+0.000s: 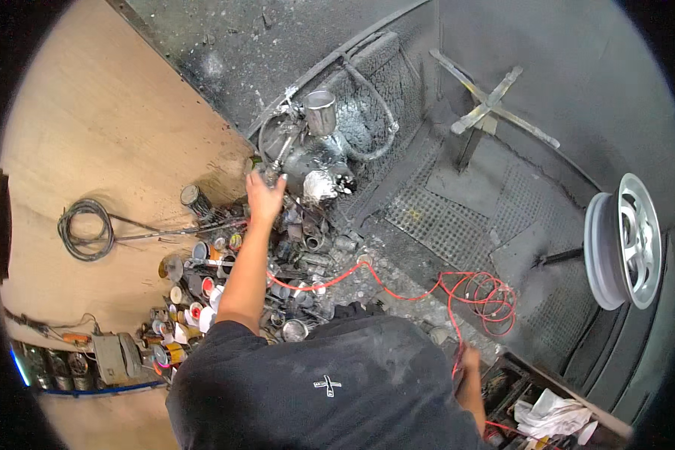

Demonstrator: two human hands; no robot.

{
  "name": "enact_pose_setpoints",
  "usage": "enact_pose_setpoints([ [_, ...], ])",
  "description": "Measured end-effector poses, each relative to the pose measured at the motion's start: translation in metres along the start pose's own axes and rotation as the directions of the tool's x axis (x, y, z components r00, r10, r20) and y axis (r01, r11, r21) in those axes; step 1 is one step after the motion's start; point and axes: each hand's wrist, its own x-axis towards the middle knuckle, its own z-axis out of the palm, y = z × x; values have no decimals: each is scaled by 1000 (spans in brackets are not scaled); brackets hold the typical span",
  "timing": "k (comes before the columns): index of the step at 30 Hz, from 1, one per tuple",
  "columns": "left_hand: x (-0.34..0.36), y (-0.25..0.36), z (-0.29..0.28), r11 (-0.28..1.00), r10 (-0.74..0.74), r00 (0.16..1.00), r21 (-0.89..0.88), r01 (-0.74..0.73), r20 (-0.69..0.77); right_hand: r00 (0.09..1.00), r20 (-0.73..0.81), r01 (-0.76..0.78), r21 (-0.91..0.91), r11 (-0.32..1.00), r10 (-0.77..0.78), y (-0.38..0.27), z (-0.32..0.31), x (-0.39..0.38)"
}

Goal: Spray painting a car wheel rim in a professional paint booth.

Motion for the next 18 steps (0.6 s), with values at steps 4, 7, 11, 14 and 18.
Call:
enact_pose_setpoints([
  [4,38,-46,0,988,-157,876,68,141,456,966,-96,246,67,967,-239,-161,16,50],
  [7,44,-55,29,992,-105,857,-14,129,504,920,-23,390,156,908,-391,-244,37,63],
  [11,26,-51,41,959,-98,850,-179,219,517,764,103,634,72,770,-637,-343,54,-3],
  [14,19,-31,52,949,-33,872,-258,181,489,762,250,582,137,801,-597,-365,49,-42],
  [18,-3,8,54,961,78,875,-270,62,478,749,230,619,91,780,-621,-353,25,-53],
])
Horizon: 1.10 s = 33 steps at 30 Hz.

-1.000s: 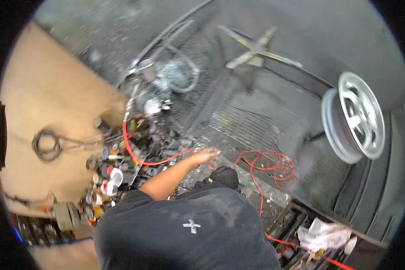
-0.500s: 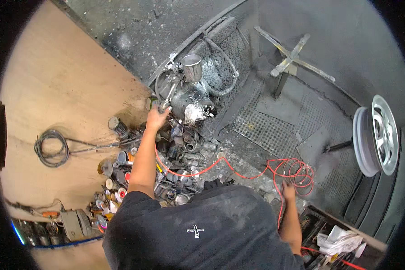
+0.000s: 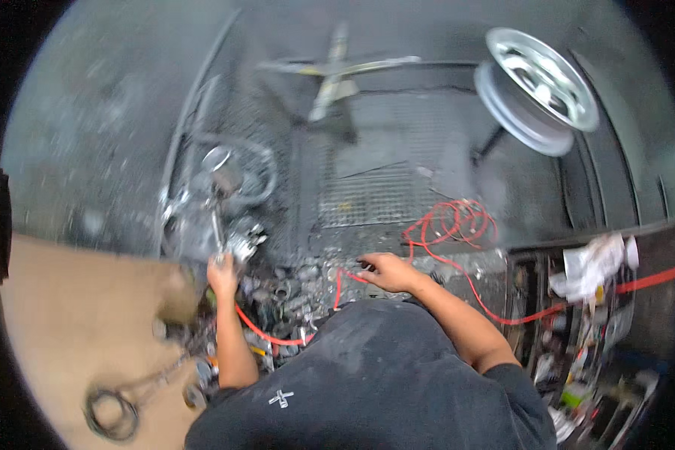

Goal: Spray painting a car wheel rim in a professional paint booth.

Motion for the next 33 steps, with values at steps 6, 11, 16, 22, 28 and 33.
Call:
enact_pose_setpoints([
  [6,-54,148,72,938,201,943,-330,-107,266,987,-156,43,-20,999,-45,16,-67,-5],
  [11,-106,264,173,875,299,766,-483,17,569,869,-494,27,-5,1000,-26,44,-142,-8],
  [16,-167,394,251,748,578,499,-664,-8,646,434,-877,48,253,966,208,57,-239,-62],
  [22,-232,505,322,558,827,22,-817,-144,561,13,-908,528,362,768,419,83,-341,-146],
  [28,-183,602,350,186,895,-300,-888,-422,330,3,-933,97,360,928,361,120,-387,-213],
  [33,-111,675,374,5,890,-349,-771,-637,294,159,-834,260,552,793,528,80,-389,-213],
])
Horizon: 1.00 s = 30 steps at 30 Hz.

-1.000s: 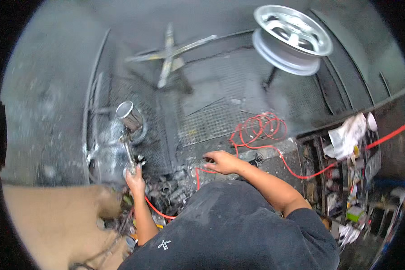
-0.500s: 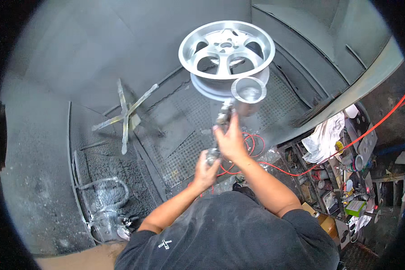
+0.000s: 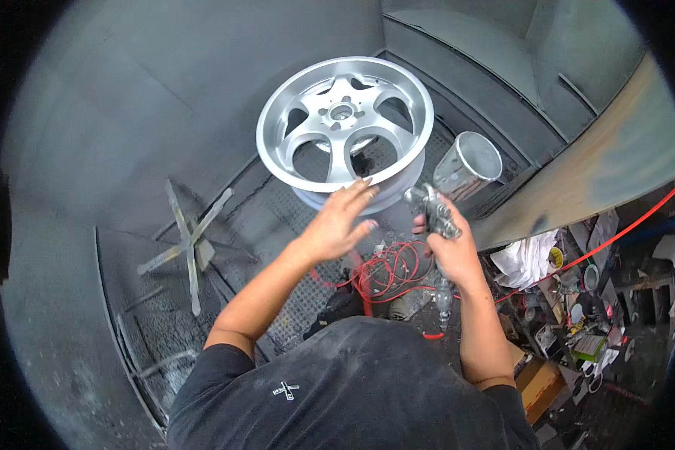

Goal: Spray painting a car wheel rim in a professional paint booth.

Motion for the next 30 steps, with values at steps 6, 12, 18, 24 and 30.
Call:
enact_pose_setpoints([
  [6,60,-112,-32,957,-149,977,270,104,152,969,246,-39,137,990,4,-11,53,13],
  [12,118,-214,-46,918,-221,946,378,120,235,977,209,-62,82,995,43,-32,104,61],
  [18,186,-209,-26,901,-164,962,431,55,219,1000,-17,-26,15,1000,26,-35,118,94],
  [24,180,-175,-4,955,100,929,228,-190,355,994,-111,8,-104,995,-19,-40,112,102],
  [30,142,-200,-35,885,426,767,-47,-462,480,994,-57,-92,-56,994,89,-42,117,96],
])
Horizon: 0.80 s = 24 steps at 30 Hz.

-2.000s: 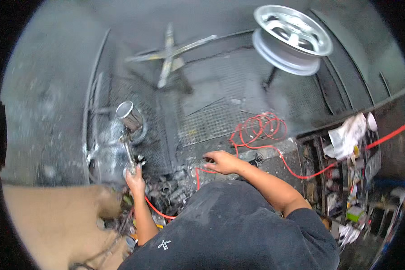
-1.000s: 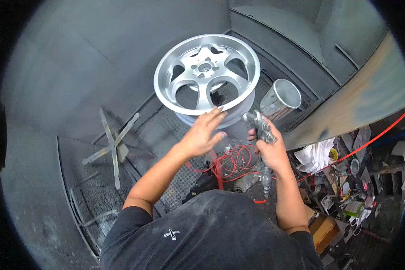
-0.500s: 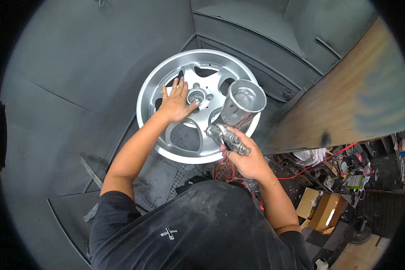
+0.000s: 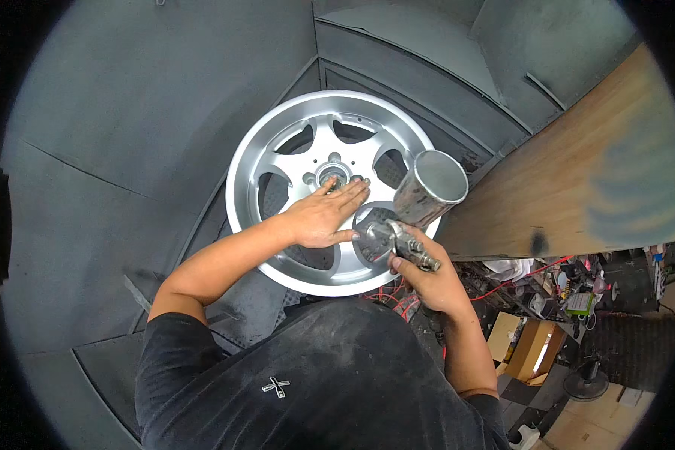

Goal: Spray painting a car wheel rim in a professional paint booth.

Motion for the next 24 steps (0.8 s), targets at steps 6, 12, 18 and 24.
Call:
enact_pose_setpoints([
  [6,-11,-22,-23,987,-146,989,72,144,24,992,82,-87,-80,993,93,-19,21,10],
  [12,-46,-55,-40,874,-443,893,179,451,-83,994,-27,105,-69,992,-107,-27,23,33],
  [18,-119,-39,-65,739,-568,762,214,639,-311,878,-256,326,-296,898,-403,-37,-37,47],
  [24,-154,49,-39,815,-548,655,-157,557,-520,932,-294,121,-304,945,-214,-9,-81,-14],
])
